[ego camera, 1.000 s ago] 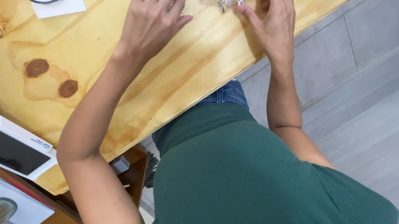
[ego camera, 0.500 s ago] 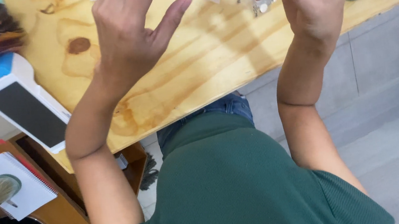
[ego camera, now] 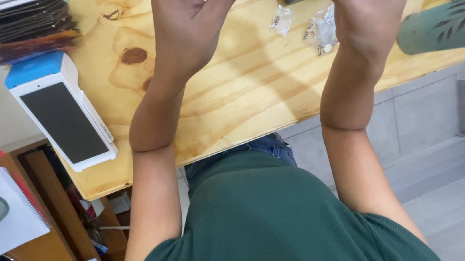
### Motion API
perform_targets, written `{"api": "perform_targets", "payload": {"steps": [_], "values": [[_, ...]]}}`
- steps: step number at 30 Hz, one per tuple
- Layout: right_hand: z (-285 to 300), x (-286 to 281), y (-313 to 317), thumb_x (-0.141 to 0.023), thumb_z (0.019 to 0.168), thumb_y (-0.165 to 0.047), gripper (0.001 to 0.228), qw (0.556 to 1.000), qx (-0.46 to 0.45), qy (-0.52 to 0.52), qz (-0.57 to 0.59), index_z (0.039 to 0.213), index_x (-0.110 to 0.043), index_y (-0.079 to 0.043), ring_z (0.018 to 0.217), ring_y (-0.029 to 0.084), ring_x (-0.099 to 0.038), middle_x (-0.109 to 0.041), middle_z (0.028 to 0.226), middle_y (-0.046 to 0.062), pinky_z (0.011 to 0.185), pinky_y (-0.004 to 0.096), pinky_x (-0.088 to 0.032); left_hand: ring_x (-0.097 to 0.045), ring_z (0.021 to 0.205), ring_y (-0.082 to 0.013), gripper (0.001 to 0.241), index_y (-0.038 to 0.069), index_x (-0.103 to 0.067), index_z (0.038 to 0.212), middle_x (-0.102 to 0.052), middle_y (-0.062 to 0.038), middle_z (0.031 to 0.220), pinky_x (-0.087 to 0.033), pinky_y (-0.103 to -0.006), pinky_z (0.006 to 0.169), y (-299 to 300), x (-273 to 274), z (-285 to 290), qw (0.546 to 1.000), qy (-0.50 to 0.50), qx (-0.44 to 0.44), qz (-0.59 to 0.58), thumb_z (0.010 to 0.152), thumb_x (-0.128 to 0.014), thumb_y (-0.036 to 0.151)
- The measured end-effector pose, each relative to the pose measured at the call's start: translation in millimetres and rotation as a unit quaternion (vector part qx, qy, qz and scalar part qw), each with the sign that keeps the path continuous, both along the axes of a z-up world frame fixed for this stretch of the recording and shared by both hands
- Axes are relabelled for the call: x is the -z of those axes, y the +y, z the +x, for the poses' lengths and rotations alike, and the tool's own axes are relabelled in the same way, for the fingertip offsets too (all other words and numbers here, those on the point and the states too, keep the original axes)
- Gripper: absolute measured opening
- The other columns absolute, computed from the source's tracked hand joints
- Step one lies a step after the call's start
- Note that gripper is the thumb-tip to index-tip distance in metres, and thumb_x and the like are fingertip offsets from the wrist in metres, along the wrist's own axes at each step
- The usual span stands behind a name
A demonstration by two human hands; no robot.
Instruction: Inspecting small jewelry items by removing them from individual plastic bags and examining them on a wooden surface.
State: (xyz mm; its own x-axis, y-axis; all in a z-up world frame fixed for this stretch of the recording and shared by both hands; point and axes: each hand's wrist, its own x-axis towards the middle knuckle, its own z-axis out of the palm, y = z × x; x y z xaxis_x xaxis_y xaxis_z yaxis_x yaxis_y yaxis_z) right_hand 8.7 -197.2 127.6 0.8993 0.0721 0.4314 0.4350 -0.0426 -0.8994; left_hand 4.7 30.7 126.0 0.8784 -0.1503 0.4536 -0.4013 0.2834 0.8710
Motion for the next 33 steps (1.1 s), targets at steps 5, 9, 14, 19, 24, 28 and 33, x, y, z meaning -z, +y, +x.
{"api": "perform_targets", "payload": {"steps": [5, 9, 14, 19, 24, 28, 33], "values": [[11.0, -6.1, -3.7, -0.075, 0.108, -0.01, 0.028, 0.994, -0.099, -0.021, -0.046, 0.108, -0.052, 0.007, 0.078, 0.031, -0.065, -0.061, 0.092, 0.024, 0.07, 0.038, -0.056, -0.069, 0.087, -0.0162, 0.021, 0.0, -0.067, 0.099, -0.071, -0.008, 0.094, -0.057, -0.0281, 0.081, -3.7, -20.9, 3.4, 0.999, -0.01, -0.028, 0.041, 0.109, -0.058, 0.015], [16.2, -1.0, -9.6, -0.07, 0.11, -0.005, 0.02, 0.994, -0.106, -0.007, -0.03, 0.111, -0.053, 0.004, 0.079, 0.027, -0.067, -0.062, 0.093, 0.021, 0.072, 0.033, -0.057, -0.076, 0.091, -0.0191, 0.016, -0.004, -0.072, 0.109, -0.076, -0.013, 0.1, -0.065, -0.0284, 0.084, -8.1, -24.2, 3.4, 0.992, -0.033, -0.073, 0.097, 0.108, -0.063, 0.01], [19.9, -6.5, -13.9, -0.07, 0.109, -0.006, 0.021, 0.994, -0.086, -0.009, -0.064, 0.112, -0.056, 0.009, 0.082, 0.029, -0.07, -0.061, 0.094, 0.021, 0.071, 0.031, -0.056, -0.077, 0.094, -0.0246, 0.013, 0.005, -0.066, 0.122, -0.073, -0.007, 0.117, -0.063, -0.0358, 0.085, -17.6, -13.9, 7.9, 0.9, -0.232, -0.249, 0.272, 0.11, -0.072, 0.002], [18.3, -12.2, -8.0, -0.068, 0.107, -0.003, 0.013, 0.993, -0.088, -0.038, -0.064, 0.11, -0.058, 0.004, 0.098, 0.027, -0.064, -0.066, 0.103, 0.023, 0.086, 0.032, -0.052, -0.072, 0.09, -0.0225, 0.006, 0.008, -0.073, 0.111, -0.073, -0.006, 0.106, -0.052, -0.036, 0.079, -28.4, -10.0, 15.9, 0.843, -0.313, -0.322, 0.297, 0.106, -0.069, 0.008], [9.4, -18.5, 1.3, -0.063, 0.106, -0.003, 0.009, 0.993, -0.11, 0.038, -0.016, 0.106, -0.055, 0.001, 0.109, 0.034, -0.075, -0.069, 0.108, 0.023, 0.093, 0.036, -0.062, -0.057, 0.083, -0.0242, 0.017, 0.0, -0.064, 0.098, -0.059, -0.014, 0.095, -0.053, -0.0329, 0.077, -30.8, -12.3, 19.0, 0.956, -0.176, -0.17, 0.164, 0.098, -0.077, 0.011], [24.3, -11.6, -9.7, -0.063, 0.106, -0.008, 0.012, 0.982, -0.179, 0.023, -0.049, 0.103, -0.056, 0.002, 0.107, 0.031, -0.072, -0.069, 0.114, 0.027, 0.083, 0.029, -0.051, -0.049, 0.087, -0.0208, 0.019, 0.005, -0.064, 0.101, -0.05, -0.008, 0.098, -0.047, -0.031, 0.078, -20.1, -10.3, 20.2, 0.974, -0.11, -0.118, 0.16, 0.099, -0.078, 0.019], [42.0, 1.1, -23.0, -0.047, 0.111, -0.04, 0.05, 0.961, -0.274, -0.01, -0.034, 0.109, -0.056, 0.009, 0.105, 0.04, -0.075, -0.068, 0.105, 0.029, 0.089, 0.042, -0.065, -0.053, 0.09, -0.019, 0.014, 0.007, -0.072, 0.101, -0.053, -0.008, 0.101, -0.047, -0.0305, 0.079, -14.4, -8.4, 20.8, 0.979, -0.108, -0.067, 0.158, 0.098, -0.084, 0.013]]}}
